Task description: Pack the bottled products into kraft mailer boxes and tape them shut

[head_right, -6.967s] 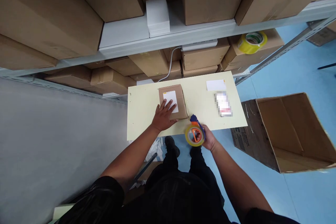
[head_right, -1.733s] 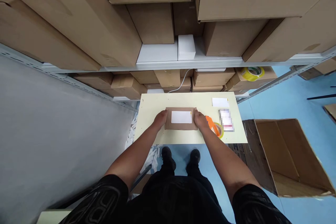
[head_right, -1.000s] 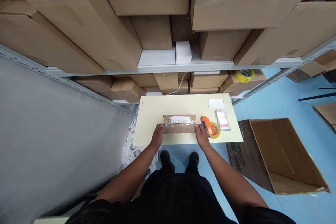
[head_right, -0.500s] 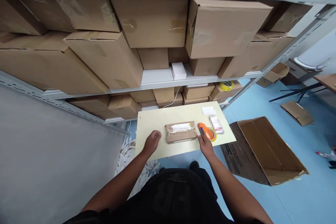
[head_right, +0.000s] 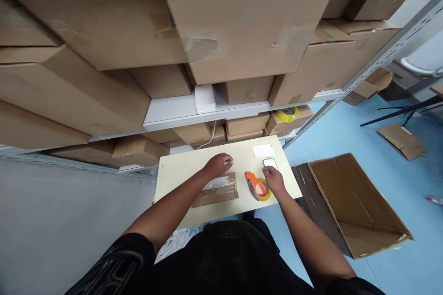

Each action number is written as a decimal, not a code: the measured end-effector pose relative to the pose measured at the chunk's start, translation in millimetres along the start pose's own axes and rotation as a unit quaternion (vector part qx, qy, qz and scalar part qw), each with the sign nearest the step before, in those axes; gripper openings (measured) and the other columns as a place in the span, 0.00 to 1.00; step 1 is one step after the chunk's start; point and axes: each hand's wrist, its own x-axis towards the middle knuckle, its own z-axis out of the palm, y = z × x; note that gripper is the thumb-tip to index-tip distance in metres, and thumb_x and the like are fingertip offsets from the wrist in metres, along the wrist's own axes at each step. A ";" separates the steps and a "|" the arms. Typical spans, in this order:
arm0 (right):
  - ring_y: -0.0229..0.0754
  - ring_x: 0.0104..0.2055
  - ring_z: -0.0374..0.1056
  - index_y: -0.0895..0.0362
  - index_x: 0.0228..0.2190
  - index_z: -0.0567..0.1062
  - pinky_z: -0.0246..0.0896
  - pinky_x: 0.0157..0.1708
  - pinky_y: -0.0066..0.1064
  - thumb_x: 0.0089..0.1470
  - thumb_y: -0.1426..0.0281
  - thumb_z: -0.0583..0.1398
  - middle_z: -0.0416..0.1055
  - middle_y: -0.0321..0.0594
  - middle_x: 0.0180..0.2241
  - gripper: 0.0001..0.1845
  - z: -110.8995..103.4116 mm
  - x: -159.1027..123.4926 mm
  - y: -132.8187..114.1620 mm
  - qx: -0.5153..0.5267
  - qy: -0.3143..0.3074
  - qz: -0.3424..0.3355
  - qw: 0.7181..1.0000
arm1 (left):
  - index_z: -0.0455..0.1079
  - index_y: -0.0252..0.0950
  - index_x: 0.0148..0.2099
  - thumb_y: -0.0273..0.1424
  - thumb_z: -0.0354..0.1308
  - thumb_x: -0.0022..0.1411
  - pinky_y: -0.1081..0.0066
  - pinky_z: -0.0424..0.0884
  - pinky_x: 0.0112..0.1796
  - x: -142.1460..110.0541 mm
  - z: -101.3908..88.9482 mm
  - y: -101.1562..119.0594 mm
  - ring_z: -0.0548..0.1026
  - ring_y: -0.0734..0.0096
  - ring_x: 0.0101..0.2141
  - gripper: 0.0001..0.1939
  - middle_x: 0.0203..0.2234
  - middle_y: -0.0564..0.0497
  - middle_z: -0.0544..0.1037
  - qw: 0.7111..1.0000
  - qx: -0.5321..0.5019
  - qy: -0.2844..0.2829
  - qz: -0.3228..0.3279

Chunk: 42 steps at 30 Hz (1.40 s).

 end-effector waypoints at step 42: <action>0.50 0.41 0.75 0.53 0.39 0.79 0.67 0.43 0.38 0.56 0.57 0.58 0.80 0.45 0.40 0.17 -59.8 116.8 59.4 -0.051 0.014 -0.009 0.999 | 0.77 0.39 0.44 0.25 0.55 0.65 0.65 0.71 0.49 217.0 120.5 29.5 0.74 0.60 0.49 0.11 0.45 0.47 0.79 0.990 0.087 -0.109 0.019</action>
